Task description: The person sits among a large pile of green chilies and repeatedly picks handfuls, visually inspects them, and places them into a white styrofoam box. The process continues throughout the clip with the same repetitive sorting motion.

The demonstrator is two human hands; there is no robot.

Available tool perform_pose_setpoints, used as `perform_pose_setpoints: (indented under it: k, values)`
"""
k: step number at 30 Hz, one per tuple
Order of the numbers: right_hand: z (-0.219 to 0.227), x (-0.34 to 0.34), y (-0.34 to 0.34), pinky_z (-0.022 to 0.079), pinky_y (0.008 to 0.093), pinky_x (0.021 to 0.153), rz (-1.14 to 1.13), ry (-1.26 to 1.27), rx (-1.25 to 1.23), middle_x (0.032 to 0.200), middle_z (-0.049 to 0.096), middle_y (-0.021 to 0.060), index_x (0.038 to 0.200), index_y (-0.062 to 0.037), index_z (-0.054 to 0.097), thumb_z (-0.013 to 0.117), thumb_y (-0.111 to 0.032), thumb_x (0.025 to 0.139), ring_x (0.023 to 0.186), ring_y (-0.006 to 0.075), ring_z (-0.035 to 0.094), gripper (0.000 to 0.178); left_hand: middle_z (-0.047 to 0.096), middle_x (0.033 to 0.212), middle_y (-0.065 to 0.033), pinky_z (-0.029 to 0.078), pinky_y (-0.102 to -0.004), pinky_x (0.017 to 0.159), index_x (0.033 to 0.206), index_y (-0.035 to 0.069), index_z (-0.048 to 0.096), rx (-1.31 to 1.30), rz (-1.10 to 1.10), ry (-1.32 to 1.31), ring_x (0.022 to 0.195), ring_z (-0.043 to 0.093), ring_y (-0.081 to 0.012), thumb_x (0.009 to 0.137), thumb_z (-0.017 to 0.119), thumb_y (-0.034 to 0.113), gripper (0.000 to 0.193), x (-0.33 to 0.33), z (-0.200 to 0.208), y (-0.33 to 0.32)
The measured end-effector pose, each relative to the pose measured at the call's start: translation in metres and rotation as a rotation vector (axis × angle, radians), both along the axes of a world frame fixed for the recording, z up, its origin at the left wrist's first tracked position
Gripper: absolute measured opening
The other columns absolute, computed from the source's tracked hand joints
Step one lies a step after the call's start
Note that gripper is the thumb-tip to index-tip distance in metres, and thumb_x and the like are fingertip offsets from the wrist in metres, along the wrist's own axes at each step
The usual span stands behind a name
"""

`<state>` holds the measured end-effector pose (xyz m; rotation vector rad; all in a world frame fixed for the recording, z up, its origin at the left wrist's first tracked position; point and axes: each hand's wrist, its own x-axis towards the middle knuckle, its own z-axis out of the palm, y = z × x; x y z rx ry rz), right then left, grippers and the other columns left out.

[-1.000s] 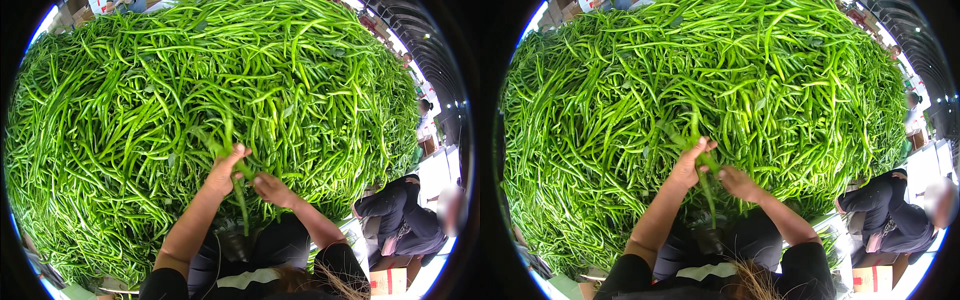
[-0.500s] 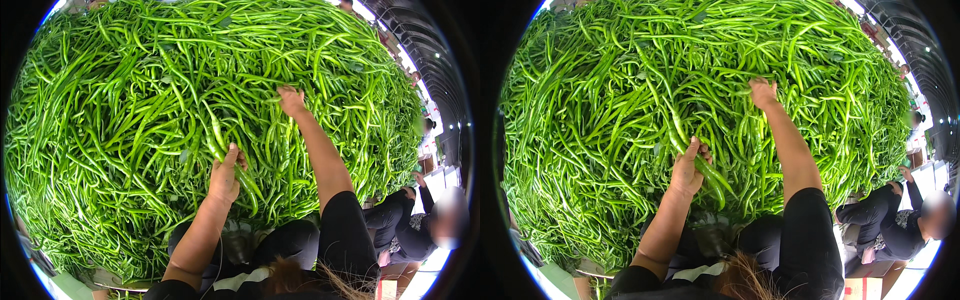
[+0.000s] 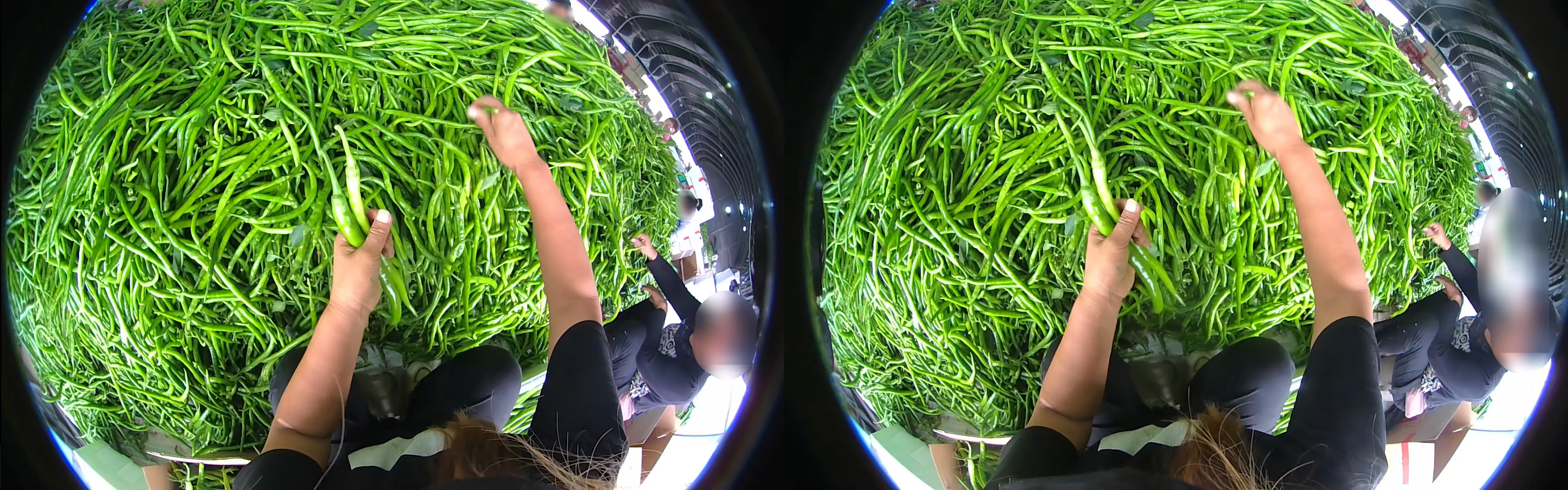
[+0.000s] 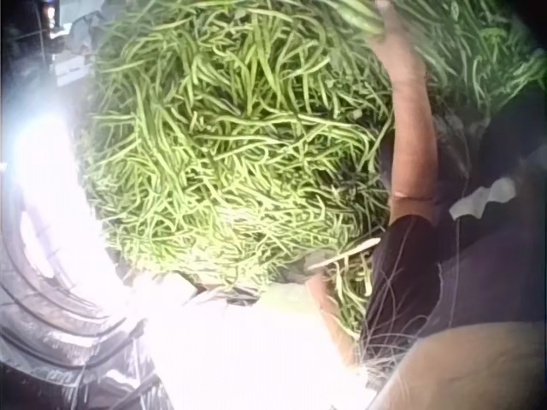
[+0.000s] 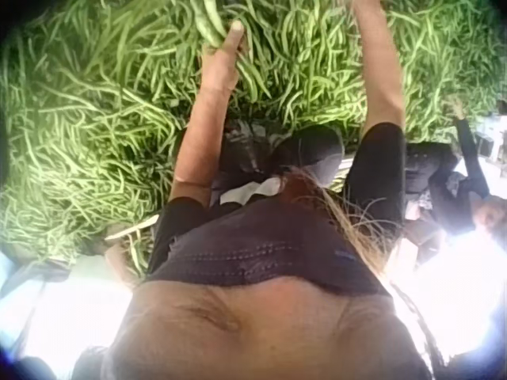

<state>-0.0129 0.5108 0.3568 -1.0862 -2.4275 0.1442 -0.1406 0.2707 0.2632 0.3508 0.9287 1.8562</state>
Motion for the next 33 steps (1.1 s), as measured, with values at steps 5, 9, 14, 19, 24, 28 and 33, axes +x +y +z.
perform_pose_setpoints:
  k: [5, 9, 14, 19, 24, 28, 33]
  values:
    - [-0.017, -0.009, 0.025, 0.048, 0.0415, 0.075, 0.195, 0.06, 0.151, 0.09, 0.059, 0.0194, 0.087, -0.003, 0.054, 0.06, -0.021, 0.086, 0.082, 0.0372, 0.058, 0.019, 0.054, 0.069, -0.0009, 0.039, -0.0238, 0.055, 0.087, 0.007, 0.058, 0.076, 0.054, 0.139, 0.058, 0.046, -0.01, 0.085, 0.065, 0.014, 0.01, -0.005, 0.004, 0.004]
    - [-0.057, 0.03, 0.043, 0.048, 0.0371, 0.083, 0.052, -0.102, -0.15, 0.097, 0.061, 0.0162, 0.094, -0.0052, 0.057, 0.069, -0.008, 0.076, 0.092, 0.0305, 0.059, 0.021, 0.055, 0.071, -0.001, 0.039, -0.0231, 0.056, 0.086, 0.007, 0.059, 0.05, 0.007, 0.012, 0.059, 0.047, -0.0095, 0.085, 0.065, 0.014, 0.01, -0.002, 0.002, 0.001]
    - [-0.113, 0.044, 0.062, 0.044, 0.0383, 0.092, 0.006, -0.278, -0.134, 0.11, 0.057, 0.0148, 0.107, -0.0088, 0.055, 0.064, -0.009, 0.079, 0.103, 0.0339, 0.055, 0.029, 0.057, 0.071, -0.0011, 0.037, -0.0219, 0.056, 0.086, 0.006, 0.059, 0.009, -0.043, 0.003, 0.059, 0.046, -0.0083, 0.085, 0.065, 0.017, 0.012, -0.001, 0.003, 0.003]
    - [-0.12, 0.042, 0.077, 0.042, 0.0403, 0.095, -0.122, -0.374, -0.203, 0.124, 0.05, 0.0168, 0.114, -0.0072, 0.052, 0.06, -0.016, 0.084, 0.11, 0.0351, 0.051, 0.032, 0.057, 0.071, -0.0015, 0.037, -0.0217, 0.055, 0.087, 0.006, 0.06, -0.027, -0.05, -0.03, 0.058, 0.046, -0.0082, 0.086, 0.064, 0.019, 0.014, -0.003, 0.002, 0.003]
    - [-0.058, 0.043, 0.069, 0.044, 0.0344, 0.091, -0.146, -0.141, -0.326, 0.107, 0.063, 0.0147, 0.112, -0.0088, 0.056, 0.057, -0.018, 0.089, 0.099, 0.0253, 0.059, 0.025, 0.057, 0.073, -0.0013, 0.039, -0.0231, 0.057, 0.087, 0.007, 0.058, -0.038, -0.045, -0.039, 0.06, 0.047, -0.0094, 0.087, 0.063, 0.018, 0.011, -0.012, 0.005, -0.004]
    - [-0.035, 0.076, 0.085, 0.043, 0.0287, 0.087, -0.04, 0.092, -0.372, 0.103, 0.064, 0.0063, 0.107, -0.0093, 0.059, 0.059, -0.019, 0.089, 0.091, 0.0156, 0.058, 0.021, 0.058, 0.072, -0.0009, 0.037, -0.0211, 0.056, 0.086, 0.007, 0.059, -0.033, -0.056, -0.077, 0.059, 0.046, -0.0075, 0.087, 0.063, 0.019, 0.013, -0.012, 0.007, -0.003]
    - [-0.051, 0.082, 0.072, 0.046, 0.0275, 0.086, -0.049, 0.089, -0.45, 0.099, 0.064, 0.0036, 0.101, -0.0118, 0.061, 0.059, -0.007, 0.086, 0.088, 0.0157, 0.058, 0.016, 0.058, 0.073, -0.0009, 0.037, -0.0213, 0.056, 0.087, 0.007, 0.059, -0.019, -0.05, -0.085, 0.061, 0.046, -0.0076, 0.087, 0.063, 0.019, 0.013, -0.012, 0.004, -0.002]
